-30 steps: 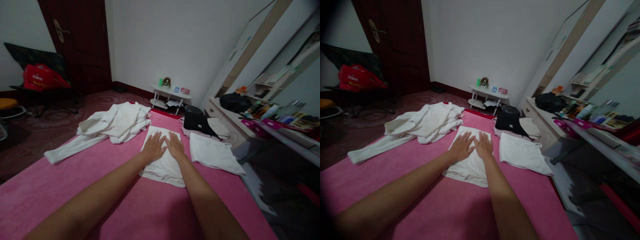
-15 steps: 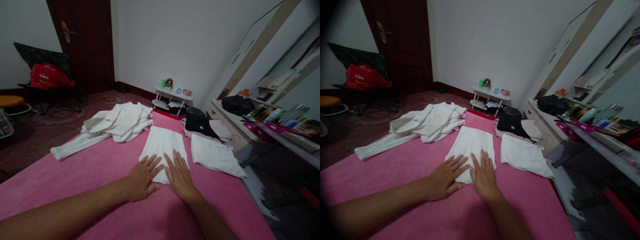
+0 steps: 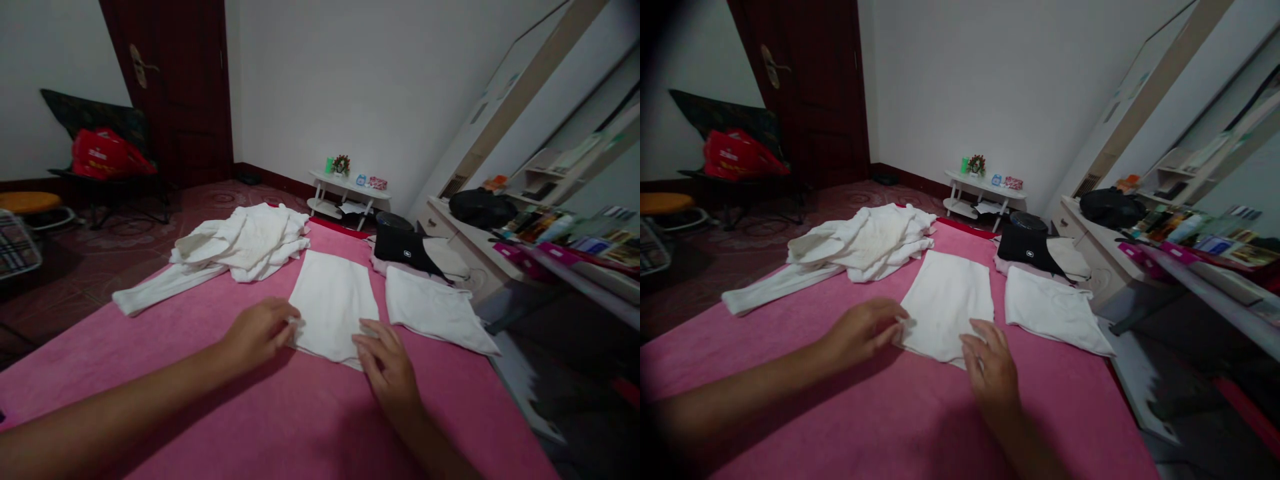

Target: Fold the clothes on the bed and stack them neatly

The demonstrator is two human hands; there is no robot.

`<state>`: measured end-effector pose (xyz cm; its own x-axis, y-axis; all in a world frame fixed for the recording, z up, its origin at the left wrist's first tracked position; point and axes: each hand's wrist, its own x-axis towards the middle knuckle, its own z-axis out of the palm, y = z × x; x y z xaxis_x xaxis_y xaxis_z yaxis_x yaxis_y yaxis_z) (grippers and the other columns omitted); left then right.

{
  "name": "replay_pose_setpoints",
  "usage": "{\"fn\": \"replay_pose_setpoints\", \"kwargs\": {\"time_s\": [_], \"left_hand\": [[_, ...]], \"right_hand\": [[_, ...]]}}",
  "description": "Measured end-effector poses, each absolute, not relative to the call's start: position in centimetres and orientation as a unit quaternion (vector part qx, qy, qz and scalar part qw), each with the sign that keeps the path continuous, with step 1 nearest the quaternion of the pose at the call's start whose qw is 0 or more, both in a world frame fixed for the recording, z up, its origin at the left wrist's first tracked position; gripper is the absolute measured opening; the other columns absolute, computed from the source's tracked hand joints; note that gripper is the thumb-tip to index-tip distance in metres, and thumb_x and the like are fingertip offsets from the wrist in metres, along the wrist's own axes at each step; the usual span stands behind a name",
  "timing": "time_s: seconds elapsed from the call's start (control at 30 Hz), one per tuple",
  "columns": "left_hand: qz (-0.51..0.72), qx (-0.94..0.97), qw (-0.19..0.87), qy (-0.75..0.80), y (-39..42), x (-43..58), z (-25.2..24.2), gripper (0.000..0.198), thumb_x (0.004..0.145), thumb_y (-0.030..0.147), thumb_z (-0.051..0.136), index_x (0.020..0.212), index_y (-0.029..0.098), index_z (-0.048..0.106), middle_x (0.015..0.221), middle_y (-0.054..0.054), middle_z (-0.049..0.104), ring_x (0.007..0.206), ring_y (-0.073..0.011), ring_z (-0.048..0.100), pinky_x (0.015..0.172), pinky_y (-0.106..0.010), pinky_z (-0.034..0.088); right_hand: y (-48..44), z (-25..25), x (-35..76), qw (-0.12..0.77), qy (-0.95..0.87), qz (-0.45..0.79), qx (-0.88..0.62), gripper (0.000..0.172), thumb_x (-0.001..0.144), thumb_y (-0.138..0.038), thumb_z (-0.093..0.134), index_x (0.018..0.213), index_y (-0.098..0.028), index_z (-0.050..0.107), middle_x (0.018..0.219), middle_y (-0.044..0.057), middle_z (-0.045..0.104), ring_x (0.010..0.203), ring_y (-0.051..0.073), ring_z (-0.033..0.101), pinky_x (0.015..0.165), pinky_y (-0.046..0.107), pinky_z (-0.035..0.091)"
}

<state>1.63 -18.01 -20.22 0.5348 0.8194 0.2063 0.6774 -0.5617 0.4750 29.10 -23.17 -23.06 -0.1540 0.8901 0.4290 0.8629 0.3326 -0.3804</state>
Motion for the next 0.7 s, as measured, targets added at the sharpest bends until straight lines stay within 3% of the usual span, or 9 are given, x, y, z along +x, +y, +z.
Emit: {"fn": "replay_pose_setpoints", "kwargs": {"time_s": [0.1, 0.27, 0.4, 0.47, 0.57, 0.7], "left_hand": [[0.159, 0.805, 0.135, 0.555, -15.6, 1.6, -20.1, 0.045, 0.085, 0.046, 0.052, 0.121, 0.018, 0.054, 0.092, -0.009, 0.069, 0.087, -0.0257, 0.064, 0.071, -0.031, 0.045], [0.107, 0.799, 0.107, 0.582, -14.8, 3.2, -20.4, 0.06, 0.081, 0.06, 0.052, 0.123, 0.018, 0.05, 0.088, -0.012, 0.068, 0.083, -0.0304, 0.065, 0.065, -0.034, 0.044], [0.153, 0.799, 0.193, 0.548, -15.5, 5.2, -21.3, 0.045, 0.08, 0.047, 0.059, 0.116, 0.021, 0.054, 0.084, -0.006, 0.066, 0.079, -0.0251, 0.063, 0.067, -0.032, 0.045], [0.224, 0.806, 0.229, 0.498, -16.2, 6.4, -21.8, 0.033, 0.081, 0.032, 0.058, 0.112, 0.02, 0.057, 0.089, -0.006, 0.064, 0.082, -0.0215, 0.061, 0.072, -0.03, 0.046], [0.304, 0.836, 0.237, 0.392, -17.5, 8.6, -22.2, 0.036, 0.079, 0.015, 0.052, 0.114, 0.02, 0.056, 0.104, -0.007, 0.057, 0.093, -0.0185, 0.057, 0.082, -0.028, 0.047], [0.264, 0.893, 0.208, 0.3, -19.0, 10.9, -22.3, 0.028, 0.076, 0.019, 0.058, 0.104, 0.017, 0.059, 0.117, -0.012, 0.05, 0.103, -0.024, 0.051, 0.09, -0.036, 0.047]], "right_hand": [[-20.7, -22.0, 30.9, 0.27, -0.708, -0.024, -0.652, 0.036, 0.092, -0.036, 0.041, 0.116, -0.019, 0.061, 0.12, 0.012, 0.059, 0.114, 0.024, 0.051, 0.099, 0.038, 0.04], [-18.1, -21.4, 31.2, 0.091, -0.647, -0.021, -0.757, 0.057, 0.092, -0.053, 0.034, 0.13, -0.013, 0.049, 0.111, 0.017, 0.063, 0.102, 0.029, 0.06, 0.083, 0.038, 0.045], [-16.8, -21.1, 29.5, 0.056, -0.626, -0.01, -0.778, 0.07, 0.091, -0.062, 0.027, 0.138, -0.012, 0.042, 0.116, 0.02, 0.062, 0.105, 0.033, 0.06, 0.082, 0.041, 0.044], [-15.8, -20.5, 28.6, 0.063, -0.619, 0.029, -0.782, 0.077, 0.09, -0.066, 0.022, 0.141, -0.01, 0.037, 0.122, 0.021, 0.06, 0.111, 0.033, 0.058, 0.087, 0.042, 0.043], [-14.0, -18.9, 27.0, 0.067, -0.622, 0.09, -0.775, 0.086, 0.088, -0.071, 0.017, 0.145, -0.008, 0.03, 0.13, 0.022, 0.055, 0.119, 0.033, 0.054, 0.092, 0.042, 0.04], [-12.4, -16.8, 24.6, 0.017, -0.658, 0.098, -0.746, 0.098, 0.078, -0.081, 0.026, 0.147, -0.011, 0.027, 0.131, 0.023, 0.055, 0.119, 0.037, 0.054, 0.092, 0.046, 0.04]]}}
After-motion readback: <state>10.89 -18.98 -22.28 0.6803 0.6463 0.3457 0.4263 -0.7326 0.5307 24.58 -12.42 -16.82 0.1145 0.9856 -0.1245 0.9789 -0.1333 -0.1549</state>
